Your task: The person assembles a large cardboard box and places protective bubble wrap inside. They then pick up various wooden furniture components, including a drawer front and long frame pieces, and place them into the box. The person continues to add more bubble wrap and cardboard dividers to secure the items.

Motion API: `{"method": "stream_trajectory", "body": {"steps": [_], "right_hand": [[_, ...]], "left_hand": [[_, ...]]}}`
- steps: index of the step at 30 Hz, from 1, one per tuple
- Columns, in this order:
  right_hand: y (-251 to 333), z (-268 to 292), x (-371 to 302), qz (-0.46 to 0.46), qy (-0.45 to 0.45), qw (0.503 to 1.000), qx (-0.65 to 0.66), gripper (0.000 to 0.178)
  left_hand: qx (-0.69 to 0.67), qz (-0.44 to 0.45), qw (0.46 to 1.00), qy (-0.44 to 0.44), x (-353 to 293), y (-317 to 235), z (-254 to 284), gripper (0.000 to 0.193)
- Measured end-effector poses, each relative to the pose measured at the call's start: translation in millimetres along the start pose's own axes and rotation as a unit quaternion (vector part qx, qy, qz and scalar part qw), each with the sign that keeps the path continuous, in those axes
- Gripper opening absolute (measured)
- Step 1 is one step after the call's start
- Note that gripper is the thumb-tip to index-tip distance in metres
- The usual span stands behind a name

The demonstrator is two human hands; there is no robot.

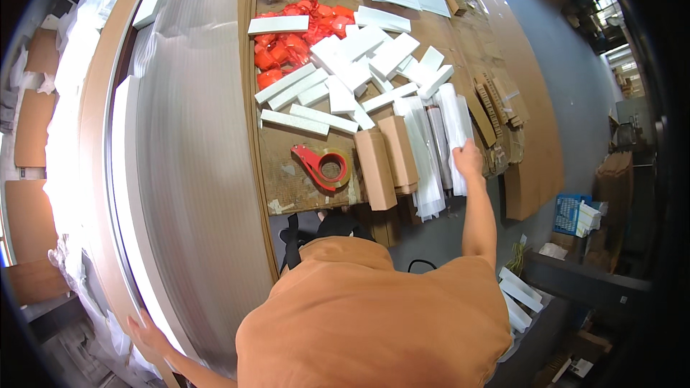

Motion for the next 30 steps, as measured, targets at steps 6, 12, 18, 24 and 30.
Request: {"method": "stream_trajectory", "body": {"steps": [6,12,18,24,30], "right_hand": [[107,44,45,-0.071,0.120,0.873,0.467,0.030],[344,38,17,0.068,0.300,0.703,0.641,0.034],[624,23,-54,0.263,0.368,0.655,0.606,0.021],[811,-16,-65,0.088,0.403,0.636,0.652,0.028],[826,25,-107,0.490,0.024,0.853,0.175,0.063]], "left_hand": [[-0.134,-0.072,0.977,0.149,25,-95,-65,0.052],[-0.025,-0.077,0.979,0.186,34,-116,-88,0.067],[-0.021,-0.067,0.978,0.197,37,-115,-76,0.067],[-0.033,-0.087,0.980,0.177,35,-115,-69,0.069],[-0.008,-0.096,0.987,0.126,26,-109,-69,0.069]]}}
Point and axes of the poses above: each hand's wrist, its own x-axis towards the middle knuckle, its own z-axis out of the back of the hand, y = z × x, the point moved 4 cm from there along x, towards the middle knuckle, and after that the axes turned 12 degrees about -y, right-handed, at the moved point
